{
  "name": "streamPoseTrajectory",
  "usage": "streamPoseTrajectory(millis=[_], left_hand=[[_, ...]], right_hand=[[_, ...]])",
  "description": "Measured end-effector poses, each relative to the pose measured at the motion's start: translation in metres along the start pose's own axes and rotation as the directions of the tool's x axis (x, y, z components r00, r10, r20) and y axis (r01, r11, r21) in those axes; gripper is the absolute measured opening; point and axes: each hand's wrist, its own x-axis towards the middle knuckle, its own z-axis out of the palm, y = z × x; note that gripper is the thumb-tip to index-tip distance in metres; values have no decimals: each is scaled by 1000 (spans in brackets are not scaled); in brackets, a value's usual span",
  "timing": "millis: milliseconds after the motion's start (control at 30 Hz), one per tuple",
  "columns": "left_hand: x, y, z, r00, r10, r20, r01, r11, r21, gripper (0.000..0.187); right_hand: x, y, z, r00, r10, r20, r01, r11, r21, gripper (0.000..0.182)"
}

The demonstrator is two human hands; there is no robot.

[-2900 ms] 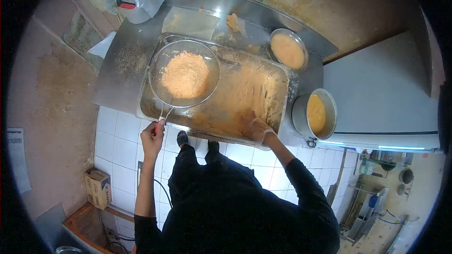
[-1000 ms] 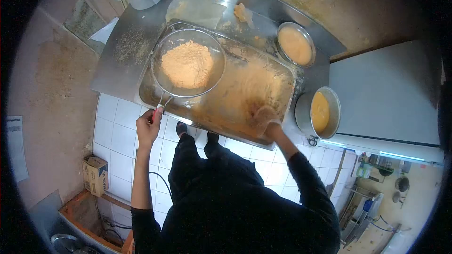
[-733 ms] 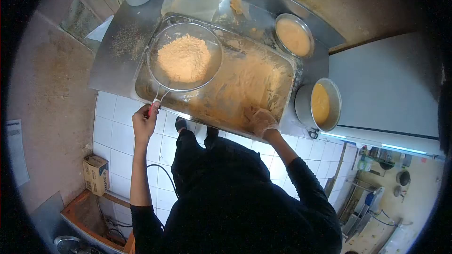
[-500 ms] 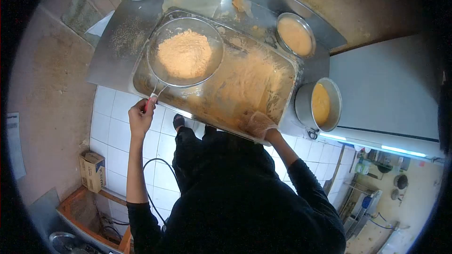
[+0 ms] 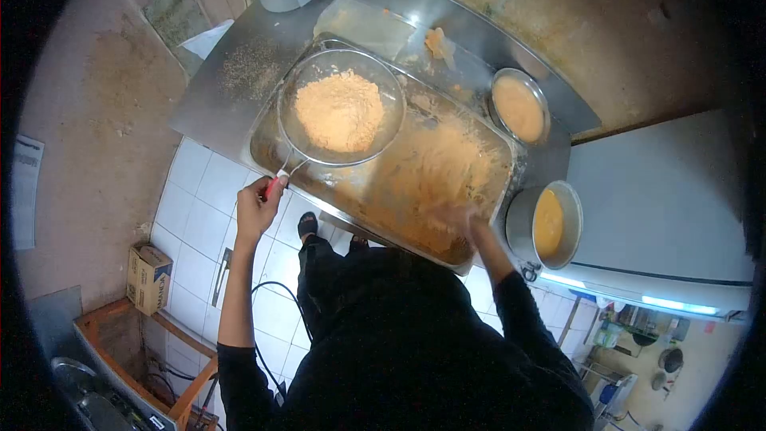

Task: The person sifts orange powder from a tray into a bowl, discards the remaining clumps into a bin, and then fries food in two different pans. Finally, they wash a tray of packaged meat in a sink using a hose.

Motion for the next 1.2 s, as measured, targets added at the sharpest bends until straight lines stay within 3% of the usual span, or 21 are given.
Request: streamPoseTrajectory(millis=[67, 100, 133, 200, 233, 267, 333, 367, 400, 433, 533, 567, 667, 733, 900, 1000, 1100, 1200], left_hand=[[-1, 2, 0, 1000, 19, -1, -19, 1000, -21, 39], [-2, 3, 0, 1000, 16, -1, -16, 1000, -27, 39], [-2, 3, 1, 1000, 14, -2, -14, 999, -32, 38], [-2, 5, 2, 1000, 13, -2, -13, 999, -29, 37], [-2, 6, 1, 1000, 14, 1, -14, 1000, -20, 37], [0, 8, 0, 1000, 15, 4, -15, 1000, -13, 36], [4, 12, -2, 999, 33, 9, -33, 999, -8, 36], [4, 12, -3, 999, 36, 8, -36, 999, -9, 35], [4, 13, -4, 1000, 20, 10, -20, 1000, -4, 36], [4, 15, -5, 1000, 7, 11, -7, 1000, 0, 37], [4, 9, -4, 1000, 12, 10, -12, 999, -34, 39], [3, 7, -3, 1000, 19, 8, -19, 998, -55, 40], [2, 8, -1, 1000, 11, 18, -9, 995, -97, 41], [3, 8, -4, 1000, 14, 26, -12, 996, -88, 40], [5, 8, -7, 1000, 19, 16, -19, 999, -43, 40], [6, 9, -8, 999, -3, 33, 4, 999, -42, 40], [6, 16, -11, 1000, -1, 9, 1, 1000, -22, 40], [7, 8, -10, 1000, 12, 20, -11, 1000, -8, 41]], right_hand=[[24, -18, -51, 996, -60, -60, 70, 979, 189, 51], [46, -18, -66, 934, -273, -230, 334, 896, 293, 49], [67, -18, -80, 799, -464, -382, 586, 745, 320, 47], [22, -168, -129, 930, -99, -354, 254, 868, 426, 44], [54, -145, -135, 820, -357, -448, 489, 843, 222, 46], [84, -123, -140, 637, -584, -503, 672, 740, -8, 47], [89, -114, -143, 565, -603, -563, 636, 753, -168, 44], [74, -102, -139, 674, -392, -625, 450, 890, -73, 40], [75, -83, -151, 834, -139, -534, 175, 984, 17, 37], [76, -65, -164, 912, 128, -390, -129, 991, 22, 35], [95, -27, -139, 854, 355, -379, -444, 879, -176, 37], [95, -14, -113, 853, 348, -389, -460, 854, -242, 37], [73, 20, -5, 903, 130, -409, -312, 853, -418, 37], [45, 31, 33, 926, 35, -376, -204, 885, -419, 38], [33, 21, -32, 953, 8, -304, -105, 947, -303, 38], [71, -21, -74, 960, 14, -281, -148, 874, -463, 39], [67, -48, -17, 958, -48, -283, -139, 785, -604, 39], [21, 14, 73, 839, -233, -491, 7, 908, -419, 38]])
